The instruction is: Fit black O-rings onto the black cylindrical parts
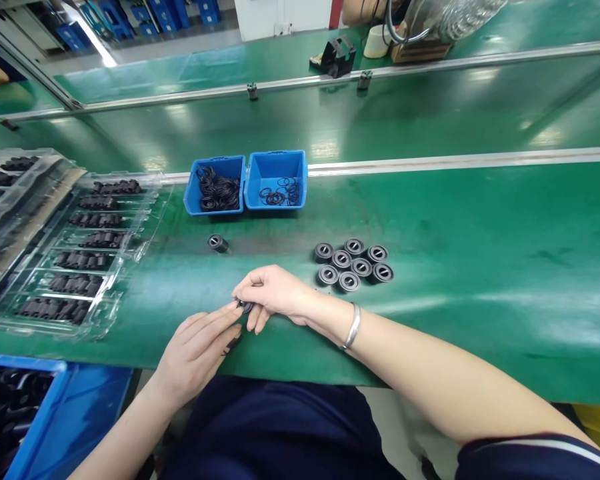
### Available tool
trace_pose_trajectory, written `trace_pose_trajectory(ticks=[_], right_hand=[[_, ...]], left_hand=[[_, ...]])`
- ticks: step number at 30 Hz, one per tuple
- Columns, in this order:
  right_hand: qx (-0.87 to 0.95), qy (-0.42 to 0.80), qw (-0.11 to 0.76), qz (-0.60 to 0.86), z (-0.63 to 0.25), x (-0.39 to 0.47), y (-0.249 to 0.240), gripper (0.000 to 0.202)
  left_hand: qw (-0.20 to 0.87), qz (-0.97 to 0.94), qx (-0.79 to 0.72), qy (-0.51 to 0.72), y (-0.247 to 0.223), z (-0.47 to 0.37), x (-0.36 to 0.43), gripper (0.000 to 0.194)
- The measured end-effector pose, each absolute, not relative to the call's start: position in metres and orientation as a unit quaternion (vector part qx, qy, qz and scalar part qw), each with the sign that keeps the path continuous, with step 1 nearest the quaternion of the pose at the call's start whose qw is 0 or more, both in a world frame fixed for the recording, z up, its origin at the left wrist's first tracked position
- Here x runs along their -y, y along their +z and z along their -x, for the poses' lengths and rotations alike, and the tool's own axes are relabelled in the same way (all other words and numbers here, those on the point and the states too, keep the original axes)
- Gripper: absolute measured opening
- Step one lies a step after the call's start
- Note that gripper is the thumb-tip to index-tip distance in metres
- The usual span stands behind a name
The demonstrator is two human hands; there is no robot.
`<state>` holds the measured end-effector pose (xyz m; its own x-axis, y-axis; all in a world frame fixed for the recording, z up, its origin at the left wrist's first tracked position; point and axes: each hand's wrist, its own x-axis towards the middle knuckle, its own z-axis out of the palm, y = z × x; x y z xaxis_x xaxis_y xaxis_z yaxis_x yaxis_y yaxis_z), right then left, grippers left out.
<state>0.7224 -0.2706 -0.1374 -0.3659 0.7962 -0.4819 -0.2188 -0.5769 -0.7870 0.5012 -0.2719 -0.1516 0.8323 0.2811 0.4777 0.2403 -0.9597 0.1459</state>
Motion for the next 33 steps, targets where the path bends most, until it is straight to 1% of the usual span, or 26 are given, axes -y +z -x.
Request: trace_pose_trajectory(ticks=[2, 6, 11, 17, 25, 28, 33], right_hand=[[0.302, 0.763, 0.359, 0.445, -0.723, 0.275, -0.139, 0.015], [0.277, 0.761, 0.410, 0.420, -0.723, 0.290, -0.142, 0.023], [0.253, 0.764, 0.448, 0.389, -0.723, 0.304, -0.145, 0.030], [0.255, 0.785, 0.421, 0.377, -0.726, 0.300, -0.141, 0.025], [0.278, 0.779, 0.386, 0.409, -0.723, 0.291, -0.138, 0.019], [0.267, 0.782, 0.370, 0.424, -0.722, 0.289, -0.134, 0.020], [0.276, 0.793, 0.362, 0.405, -0.723, 0.288, -0.135, 0.019]], left_hand=[[0.049, -0.956, -0.134, 0.255, -0.151, -0.502, 0.272, 0.026], [0.057, -0.959, -0.132, 0.244, -0.152, -0.503, 0.272, 0.027], [0.036, -0.964, -0.132, 0.226, -0.153, -0.503, 0.278, 0.027], [0.008, -0.963, -0.162, 0.215, -0.155, -0.508, 0.290, 0.024], [0.049, -0.968, -0.147, 0.196, -0.158, -0.506, 0.288, 0.026], [0.064, -0.966, -0.142, 0.207, -0.158, -0.501, 0.285, 0.029], [0.065, -0.963, -0.146, 0.215, -0.156, -0.500, 0.284, 0.030]])
